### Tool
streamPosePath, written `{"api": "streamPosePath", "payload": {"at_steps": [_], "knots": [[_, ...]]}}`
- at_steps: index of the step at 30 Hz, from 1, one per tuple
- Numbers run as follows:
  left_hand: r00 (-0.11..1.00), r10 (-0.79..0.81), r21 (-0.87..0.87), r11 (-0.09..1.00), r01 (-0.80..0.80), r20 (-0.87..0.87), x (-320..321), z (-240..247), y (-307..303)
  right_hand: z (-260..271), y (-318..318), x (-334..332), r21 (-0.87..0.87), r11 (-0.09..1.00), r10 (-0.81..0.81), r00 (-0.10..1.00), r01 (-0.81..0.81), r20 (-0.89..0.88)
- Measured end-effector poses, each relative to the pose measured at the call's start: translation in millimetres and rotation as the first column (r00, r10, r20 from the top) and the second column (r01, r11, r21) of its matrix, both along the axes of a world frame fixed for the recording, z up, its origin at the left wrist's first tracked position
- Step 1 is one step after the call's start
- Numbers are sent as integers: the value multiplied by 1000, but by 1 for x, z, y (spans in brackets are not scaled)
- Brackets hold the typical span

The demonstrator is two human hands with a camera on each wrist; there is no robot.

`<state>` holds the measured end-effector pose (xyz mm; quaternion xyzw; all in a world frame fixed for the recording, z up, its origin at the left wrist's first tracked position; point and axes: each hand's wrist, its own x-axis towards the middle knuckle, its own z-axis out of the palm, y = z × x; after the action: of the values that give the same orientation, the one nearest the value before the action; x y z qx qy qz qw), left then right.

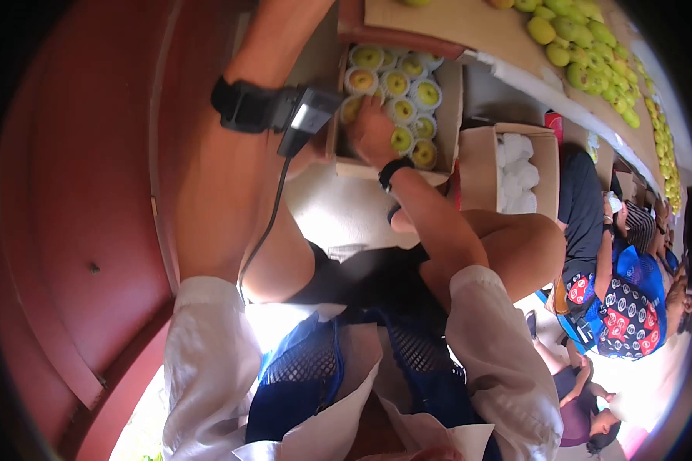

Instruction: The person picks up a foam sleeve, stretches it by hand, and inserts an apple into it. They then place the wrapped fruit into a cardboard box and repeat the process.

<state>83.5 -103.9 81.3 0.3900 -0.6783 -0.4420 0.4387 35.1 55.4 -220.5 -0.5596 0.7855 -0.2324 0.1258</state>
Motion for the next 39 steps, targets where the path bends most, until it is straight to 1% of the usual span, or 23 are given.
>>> {"api": "streamPosePath", "payload": {"at_steps": [2,5,6,8,9,11,12,13,14,16,19,20,22,25,28,31,34,35,38,39], "knots": [[999,26,46,999,-24,-39,-1,2,-7,5,-2,1,42,999,-2,999,3,-40],[994,54,113,993,-44,-92,-1,3,-8,4,-6,2,149,989,8,988,15,-155],[992,62,126,991,-47,-112,2,6,-1,3,-7,-1,166,986,12,988,14,-154],[992,26,95,995,-14,-123,10,20,16,4,-7,-1,207,978,27,989,3,-144],[992,31,122,992,-15,-126,10,18,10,17,-5,-1,237,972,23,992,7,-121],[991,43,183,983,-19,-130,10,10,-9,23,1,-1,216,976,-3,993,30,-121],[979,61,195,981,-23,-192,10,12,-12,23,1,-3,208,977,-14,993,39,-120],[964,81,208,978,-28,-252,11,13,-16,24,-4,-6,280,960,1,995,26,-98],[945,103,224,974,-33,-310,13,12,-19,24,-6,-9,302,953,26,994,9,-111],[880,126,258,966,-4,-459,17,8,-21,40,-7,-14,352,936,79,989,-28,-129],[768,164,319,946,55,-619,19,4,-28,59,-14,-33,425,891,217,972,-161,-87],[729,178,341,936,81,-661,19,3,-30,65,-16,-41,481,845,312,946,-233,-90],[721,204,362,930,69,-662,18,7,-27,84,-18,-56,588,725,490,869,-359,-74],[720,198,358,931,75,-665,19,8,-26,98,-11,-76,588,643,646,760,-491,-73],[709,188,351,932,88,-679,21,7,-29,117,1,-97,631,580,680,732,-516,-26],[692,213,369,926,83,-690,18,10,-29,146,15,-116,660,536,692,722,-527,14],[680,225,376,923,80,-698,22,10,-30,158,26,-139,590,579,689,724,-562,13],[674,222,372,924,84,-704,23,10,-31,166,26,-143,612,587,662,749,-530,14],[664,207,352,932,90,-718,29,9,-33,198,17,-156,572,631,584,806,-524,94],[665,213,355,931,84,-715,29,10,-32,209,14,-161,518,656,584,804,-549,113]]}}
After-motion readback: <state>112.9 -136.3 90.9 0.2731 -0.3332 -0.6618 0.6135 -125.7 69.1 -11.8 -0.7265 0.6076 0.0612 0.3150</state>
